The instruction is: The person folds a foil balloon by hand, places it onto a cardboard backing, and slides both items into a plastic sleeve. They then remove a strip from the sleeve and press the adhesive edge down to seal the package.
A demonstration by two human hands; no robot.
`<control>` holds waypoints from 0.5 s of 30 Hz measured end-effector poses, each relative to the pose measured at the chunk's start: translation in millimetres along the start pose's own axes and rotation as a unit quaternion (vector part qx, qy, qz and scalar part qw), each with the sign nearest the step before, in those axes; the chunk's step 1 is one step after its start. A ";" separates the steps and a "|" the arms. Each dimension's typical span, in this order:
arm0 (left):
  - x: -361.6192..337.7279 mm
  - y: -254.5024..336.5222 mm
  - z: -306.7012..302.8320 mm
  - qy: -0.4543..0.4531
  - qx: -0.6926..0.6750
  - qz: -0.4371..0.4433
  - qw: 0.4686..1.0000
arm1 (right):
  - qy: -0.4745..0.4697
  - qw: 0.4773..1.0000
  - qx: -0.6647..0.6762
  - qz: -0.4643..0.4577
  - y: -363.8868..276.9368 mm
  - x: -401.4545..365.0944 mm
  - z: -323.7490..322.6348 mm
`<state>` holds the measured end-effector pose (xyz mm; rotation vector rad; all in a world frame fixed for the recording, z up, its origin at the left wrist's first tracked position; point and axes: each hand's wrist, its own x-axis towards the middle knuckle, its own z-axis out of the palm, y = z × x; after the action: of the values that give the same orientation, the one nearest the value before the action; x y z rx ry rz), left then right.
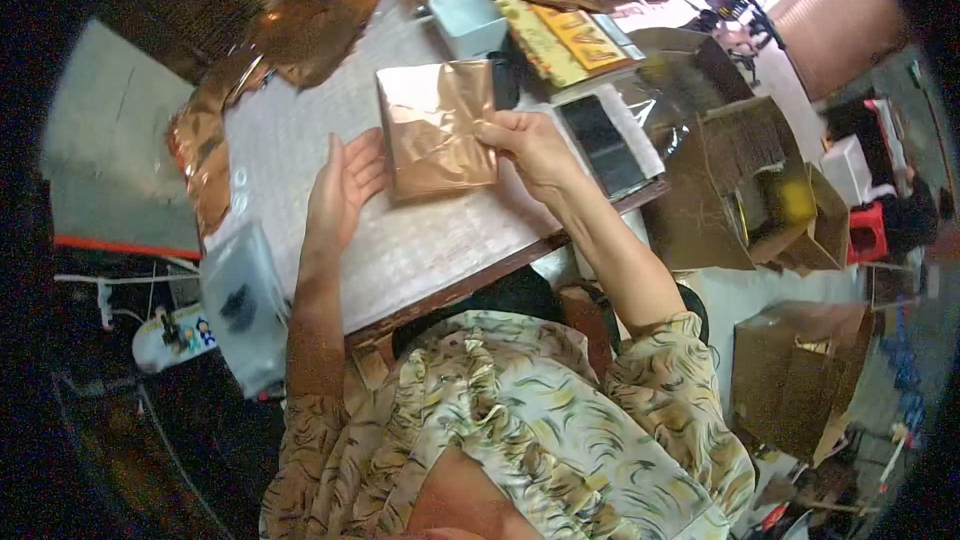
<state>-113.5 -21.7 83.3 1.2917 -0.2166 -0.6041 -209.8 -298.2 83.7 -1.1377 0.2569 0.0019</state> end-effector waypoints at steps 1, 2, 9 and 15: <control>10.8 -1.6 7.7 0.003 0.038 0.012 0.999 | 0.015 1.000 0.007 -0.010 -7.7 -6.4 -13.4; 24.2 -6.0 17.1 -0.003 0.041 0.008 0.999 | 0.029 0.999 0.015 -0.017 -13.9 -14.2 -30.4; 111.2 -13.4 142.7 -0.054 0.449 0.351 0.820 | 0.029 0.979 0.195 -0.049 -39.7 -38.8 -146.2; 142.9 -29.6 193.9 -0.019 0.585 0.430 0.687 | 0.053 0.944 0.316 -0.083 -43.7 -53.2 -186.4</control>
<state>-96.4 -263.7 84.5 2.1322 -1.3328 0.4798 -293.3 -477.0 60.3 -0.5147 0.2322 -0.2748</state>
